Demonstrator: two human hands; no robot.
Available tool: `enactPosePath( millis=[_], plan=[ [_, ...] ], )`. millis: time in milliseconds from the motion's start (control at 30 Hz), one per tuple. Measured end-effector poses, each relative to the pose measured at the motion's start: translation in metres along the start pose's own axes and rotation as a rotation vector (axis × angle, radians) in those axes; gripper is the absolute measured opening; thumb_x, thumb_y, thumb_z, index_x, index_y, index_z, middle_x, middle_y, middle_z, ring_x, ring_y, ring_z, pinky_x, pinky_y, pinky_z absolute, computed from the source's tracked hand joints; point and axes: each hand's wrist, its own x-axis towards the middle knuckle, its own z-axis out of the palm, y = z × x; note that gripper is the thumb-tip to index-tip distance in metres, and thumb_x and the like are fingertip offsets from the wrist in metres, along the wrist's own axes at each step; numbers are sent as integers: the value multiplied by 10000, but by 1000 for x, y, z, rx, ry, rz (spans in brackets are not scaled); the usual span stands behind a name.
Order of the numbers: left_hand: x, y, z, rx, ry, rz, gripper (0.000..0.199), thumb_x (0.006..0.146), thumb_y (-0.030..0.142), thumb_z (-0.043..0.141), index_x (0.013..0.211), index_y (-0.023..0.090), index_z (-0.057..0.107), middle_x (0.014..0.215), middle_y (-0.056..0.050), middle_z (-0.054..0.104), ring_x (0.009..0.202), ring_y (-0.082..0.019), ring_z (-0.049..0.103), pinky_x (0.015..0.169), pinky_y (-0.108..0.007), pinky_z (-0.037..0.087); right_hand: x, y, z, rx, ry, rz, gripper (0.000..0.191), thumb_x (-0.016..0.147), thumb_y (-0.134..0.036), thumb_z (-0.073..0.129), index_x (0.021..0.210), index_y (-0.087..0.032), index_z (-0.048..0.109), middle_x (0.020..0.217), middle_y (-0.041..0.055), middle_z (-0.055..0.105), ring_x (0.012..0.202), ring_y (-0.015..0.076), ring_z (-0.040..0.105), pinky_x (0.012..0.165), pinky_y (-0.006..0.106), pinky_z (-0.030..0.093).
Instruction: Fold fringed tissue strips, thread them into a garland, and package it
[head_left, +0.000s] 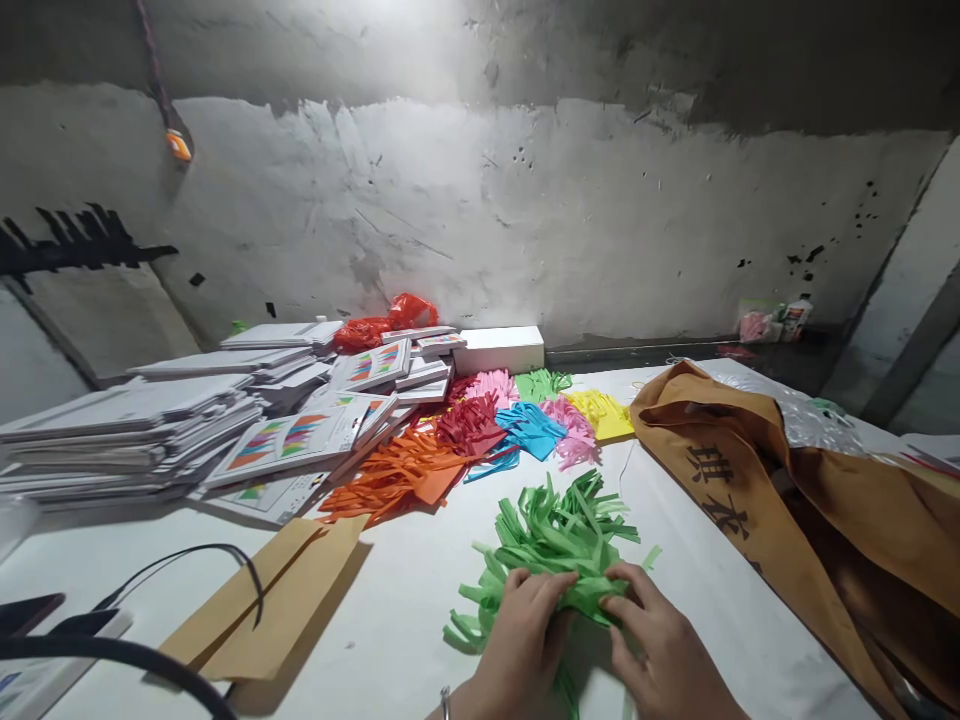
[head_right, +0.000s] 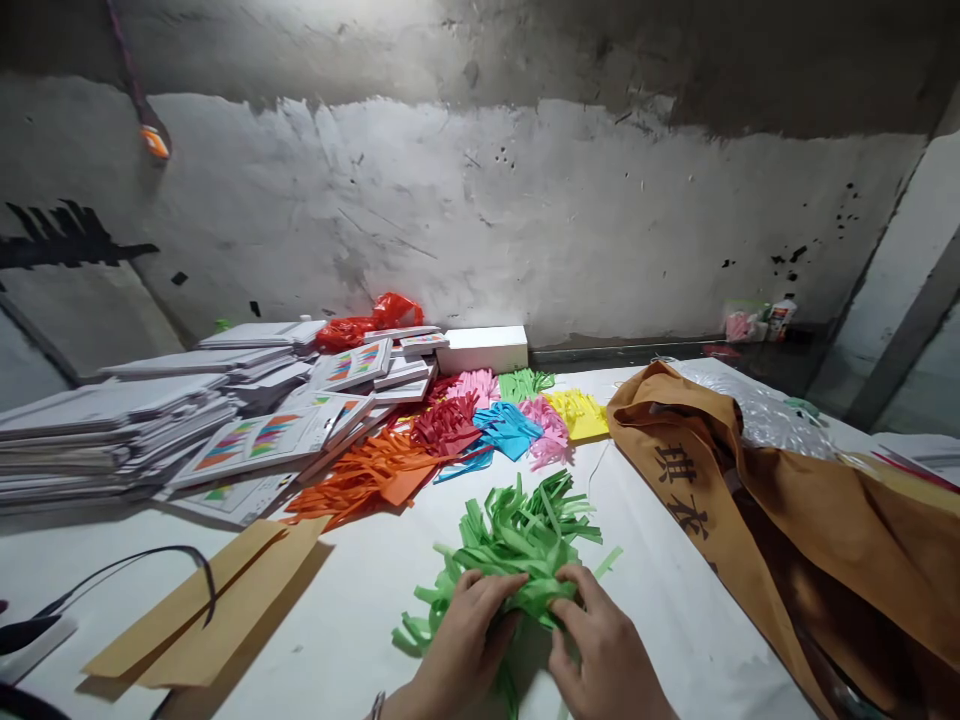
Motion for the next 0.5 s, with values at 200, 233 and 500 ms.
enactPosePath(
  millis=[200,233,500],
  plan=[
    [0,2,-2,44,-1,14,403,847,81,461,1218,231,507,1024,-71,689,882,-231,646,854,-456,472,-3,7,8,-23,-11,17,236,890,-86,446,910,-220,639,1011,73,638,927,222,591,831,371,485],
    [1,5,-5,80,3,34,413,846,90,475,1235,226,502,1053,-84,676,909,-235,635,855,-445,471,-4,9,10,27,-6,72,214,877,-90,465,882,-220,635,999,68,637,939,226,588,834,371,482],
    [11,25,-24,275,-70,255,204,894,148,528,1041,256,619,981,-36,671,959,-218,570,938,-413,383,7,13,12,814,158,596,225,720,-334,727,624,-182,590,823,27,614,765,204,604,648,268,494]
  ],
)
